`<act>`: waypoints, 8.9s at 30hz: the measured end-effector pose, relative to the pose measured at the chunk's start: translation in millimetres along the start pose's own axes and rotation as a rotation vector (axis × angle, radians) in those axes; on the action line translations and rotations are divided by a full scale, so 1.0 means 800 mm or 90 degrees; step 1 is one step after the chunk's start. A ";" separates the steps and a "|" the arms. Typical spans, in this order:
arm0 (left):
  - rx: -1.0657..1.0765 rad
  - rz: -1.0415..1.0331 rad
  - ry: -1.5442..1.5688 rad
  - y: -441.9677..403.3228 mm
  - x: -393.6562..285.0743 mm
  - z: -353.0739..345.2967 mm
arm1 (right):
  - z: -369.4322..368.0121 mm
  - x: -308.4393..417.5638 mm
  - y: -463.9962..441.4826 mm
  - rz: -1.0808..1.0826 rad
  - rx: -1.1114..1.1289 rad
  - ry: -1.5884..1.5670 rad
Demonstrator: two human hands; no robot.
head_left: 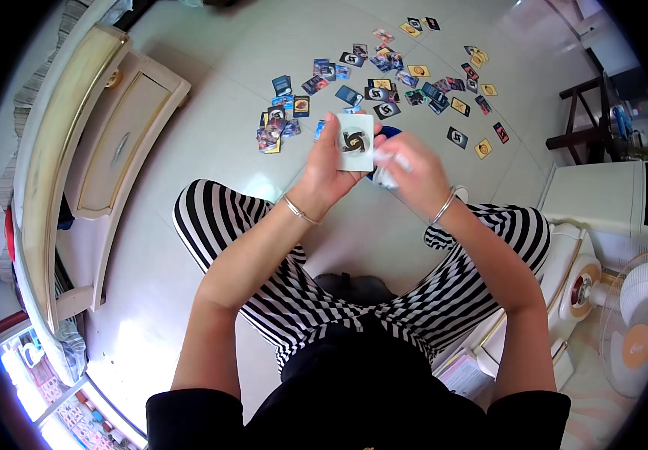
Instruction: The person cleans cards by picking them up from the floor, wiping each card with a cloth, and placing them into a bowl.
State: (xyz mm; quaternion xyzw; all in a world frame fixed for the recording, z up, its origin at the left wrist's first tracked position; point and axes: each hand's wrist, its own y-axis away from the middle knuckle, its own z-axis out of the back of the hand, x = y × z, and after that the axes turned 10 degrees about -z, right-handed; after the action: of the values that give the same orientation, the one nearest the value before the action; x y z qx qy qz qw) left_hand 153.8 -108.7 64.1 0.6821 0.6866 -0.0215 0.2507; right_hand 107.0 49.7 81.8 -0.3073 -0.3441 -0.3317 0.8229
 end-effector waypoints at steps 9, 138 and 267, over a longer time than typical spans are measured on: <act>0.004 0.018 -0.191 -0.001 0.017 0.007 | -0.016 0.006 -0.015 -0.249 0.001 -0.326; -0.444 -0.111 -0.811 -0.287 0.020 0.420 | -0.368 -0.353 -0.103 -0.889 -0.069 -0.543; 0.024 -0.221 0.094 -0.025 -0.010 0.027 | -0.039 0.014 -0.001 -0.546 0.186 -0.648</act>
State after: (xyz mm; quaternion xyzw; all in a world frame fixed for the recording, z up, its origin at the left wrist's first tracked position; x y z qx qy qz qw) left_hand 141.4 -125.3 42.3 0.5577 0.8101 -0.0274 0.1791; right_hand 123.8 22.2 72.8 -0.1471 -0.8211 -0.3928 0.3871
